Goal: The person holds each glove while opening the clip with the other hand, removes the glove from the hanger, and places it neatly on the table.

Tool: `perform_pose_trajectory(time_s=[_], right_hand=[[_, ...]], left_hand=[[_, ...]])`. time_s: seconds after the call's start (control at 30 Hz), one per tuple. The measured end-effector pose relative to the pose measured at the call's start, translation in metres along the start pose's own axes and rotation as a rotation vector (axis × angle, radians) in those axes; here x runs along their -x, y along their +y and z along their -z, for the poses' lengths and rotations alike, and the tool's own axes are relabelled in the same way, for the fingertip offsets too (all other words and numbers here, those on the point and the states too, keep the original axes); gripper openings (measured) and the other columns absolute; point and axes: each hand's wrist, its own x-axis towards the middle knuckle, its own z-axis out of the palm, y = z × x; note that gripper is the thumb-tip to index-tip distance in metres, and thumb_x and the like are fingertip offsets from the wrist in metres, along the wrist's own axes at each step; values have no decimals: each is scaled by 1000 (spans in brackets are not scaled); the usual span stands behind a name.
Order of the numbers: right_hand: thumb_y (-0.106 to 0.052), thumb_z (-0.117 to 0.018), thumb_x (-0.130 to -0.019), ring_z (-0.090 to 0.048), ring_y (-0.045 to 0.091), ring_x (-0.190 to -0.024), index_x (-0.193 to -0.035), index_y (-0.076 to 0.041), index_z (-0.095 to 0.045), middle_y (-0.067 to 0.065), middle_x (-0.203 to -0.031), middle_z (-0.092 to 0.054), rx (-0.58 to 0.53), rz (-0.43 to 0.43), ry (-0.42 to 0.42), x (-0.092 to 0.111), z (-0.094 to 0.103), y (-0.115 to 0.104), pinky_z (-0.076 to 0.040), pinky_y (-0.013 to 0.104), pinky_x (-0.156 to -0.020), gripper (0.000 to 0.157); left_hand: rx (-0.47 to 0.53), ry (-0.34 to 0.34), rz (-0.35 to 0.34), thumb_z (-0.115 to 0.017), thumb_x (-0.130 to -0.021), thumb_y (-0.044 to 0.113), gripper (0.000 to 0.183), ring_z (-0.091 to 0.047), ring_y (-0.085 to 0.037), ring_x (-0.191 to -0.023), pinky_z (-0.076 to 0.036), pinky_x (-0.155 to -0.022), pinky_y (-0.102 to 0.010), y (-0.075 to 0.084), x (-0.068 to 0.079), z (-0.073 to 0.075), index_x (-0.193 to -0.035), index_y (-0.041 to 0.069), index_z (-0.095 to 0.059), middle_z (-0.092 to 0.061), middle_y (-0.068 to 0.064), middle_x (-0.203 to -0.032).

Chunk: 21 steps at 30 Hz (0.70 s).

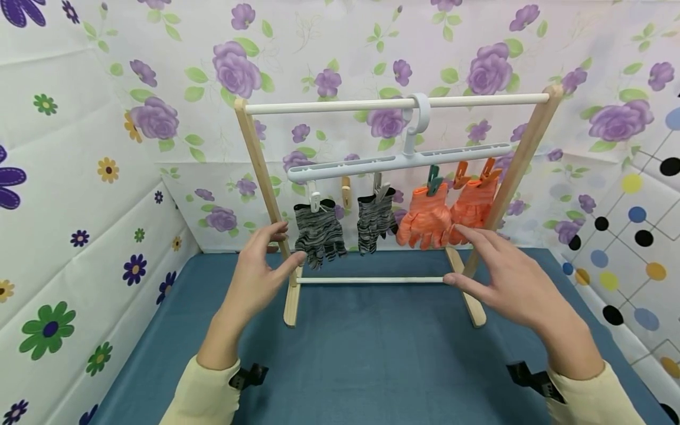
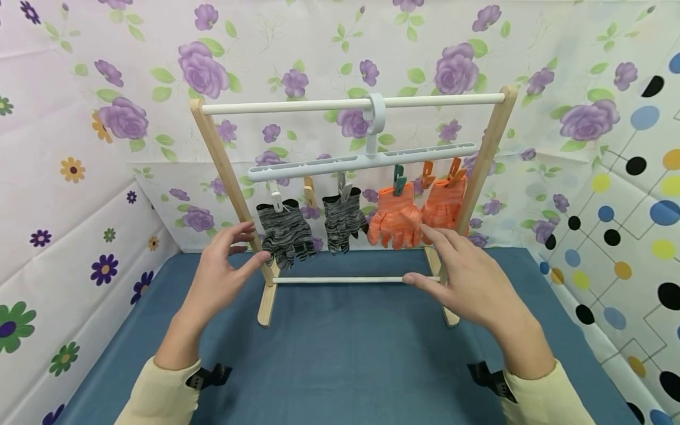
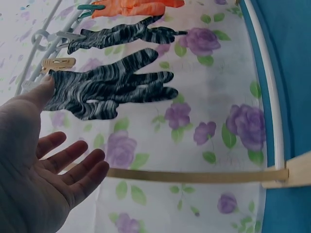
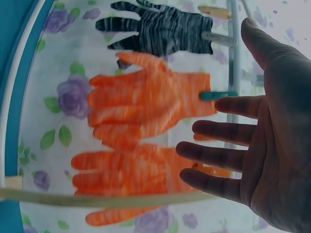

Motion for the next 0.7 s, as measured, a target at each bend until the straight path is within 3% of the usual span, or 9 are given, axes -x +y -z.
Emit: perform_pose_trajectory(time_s=[0.1,0.2,0.33,0.43,0.6,0.7], right_hand=[[-62,-74,-95,-61,38,-124,-168,-24,-33,15,-160,-46,-11,41,2,-5,-1,-9,-53,66,-90,92],[-62,-73,-96,-68,26,-97,-169,-23,-33,15,-160,-46,-19,75,-3,-10,-3,-17,-55,61,-86,92],[-65,-71,-95,-68,30,-110,-168,-23,-35,15,-162,-44,-42,104,-14,-17,-7,-28,-54,63,-93,92],[-64,-73,-95,-58,38,-133,-166,-23,-37,15,-162,-45,-67,142,-13,-23,-10,-37,-52,65,-97,90],[-64,-74,-94,-64,31,-123,-165,-23,-39,10,-155,-51,-112,199,-11,-33,-15,-54,-56,60,-93,89],[-65,-73,-94,-63,27,-125,-165,-25,-38,7,-153,-53,-154,213,-20,-40,-17,-66,-55,59,-95,90]], left_hand=[[62,17,12,-80,-99,29,64,-62,-31,-124,-53,-99,-55,4,-5,-4,-154,9,-53,-58,-14,-143],[118,35,27,-77,-101,28,59,-63,-31,-123,-54,-99,-53,7,-11,-9,-152,7,-55,-60,-14,-140],[182,59,54,-75,-103,27,53,-66,-29,-119,-55,-98,-51,10,-16,-13,-150,8,-57,-62,-12,-136],[230,78,86,-74,-104,25,51,-67,-29,-116,-56,-97,-50,13,-19,-16,-148,5,-59,-64,-13,-134],[294,101,120,-74,-104,23,47,-68,-31,-114,-55,-97,-49,16,-25,-19,-143,0,-62,-66,-17,-129],[308,118,125,-73,-104,23,40,-68,-28,-108,-56,-92,-41,16,-28,-21,-137,0,-66,-68,-16,-121]])
